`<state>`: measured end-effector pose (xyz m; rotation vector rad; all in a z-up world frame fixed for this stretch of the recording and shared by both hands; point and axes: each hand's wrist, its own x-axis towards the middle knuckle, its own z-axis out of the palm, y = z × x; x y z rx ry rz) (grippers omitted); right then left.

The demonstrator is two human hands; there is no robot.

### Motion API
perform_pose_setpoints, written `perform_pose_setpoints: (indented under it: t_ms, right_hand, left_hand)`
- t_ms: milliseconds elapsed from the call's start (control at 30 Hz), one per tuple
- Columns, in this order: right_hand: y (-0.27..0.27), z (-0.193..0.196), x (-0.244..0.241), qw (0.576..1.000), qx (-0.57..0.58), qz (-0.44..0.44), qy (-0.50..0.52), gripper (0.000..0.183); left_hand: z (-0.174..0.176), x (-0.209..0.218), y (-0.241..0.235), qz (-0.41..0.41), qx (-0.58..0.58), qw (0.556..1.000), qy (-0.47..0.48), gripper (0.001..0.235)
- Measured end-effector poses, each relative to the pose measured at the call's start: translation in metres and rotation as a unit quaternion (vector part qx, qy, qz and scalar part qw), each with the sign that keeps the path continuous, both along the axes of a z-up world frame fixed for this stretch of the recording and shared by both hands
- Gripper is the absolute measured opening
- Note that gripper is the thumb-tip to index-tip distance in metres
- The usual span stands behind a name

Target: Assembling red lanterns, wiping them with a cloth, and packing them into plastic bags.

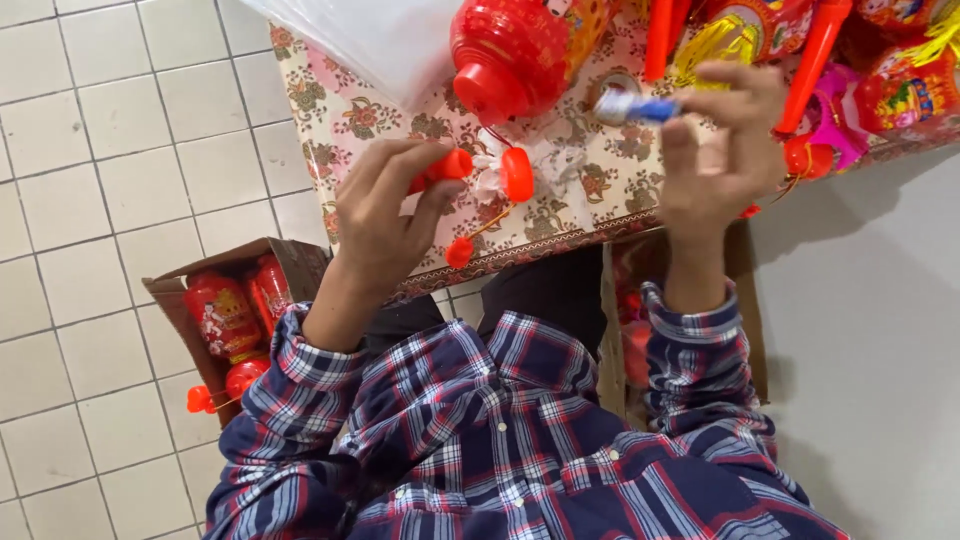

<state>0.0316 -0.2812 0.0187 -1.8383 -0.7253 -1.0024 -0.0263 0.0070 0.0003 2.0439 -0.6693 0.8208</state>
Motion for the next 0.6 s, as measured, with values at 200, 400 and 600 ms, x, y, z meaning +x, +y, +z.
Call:
perform_pose_setpoints:
  t_ms: [200, 400, 600]
  right_hand:
    - [-0.037, -0.038, 0.006, 0.944, -0.231, -0.233, 0.046, 0.041]
    - [-0.009, -0.021, -0.014, 0.910, -0.335, -0.229, 0.091, 0.028]
    - [0.031, 0.002, -0.067, 0.895, 0.095, 0.131, 0.416, 0.066]
  left_hand:
    - [0.008, 0.000, -0.007, 0.018, 0.029, 0.999, -0.012, 0.020]
    - [0.008, 0.006, -0.018, 0.060, 0.107, 0.990, -0.071, 0.020]
    - [0.038, 0.014, -0.045, 0.066, 0.254, 0.939, -0.222, 0.038]
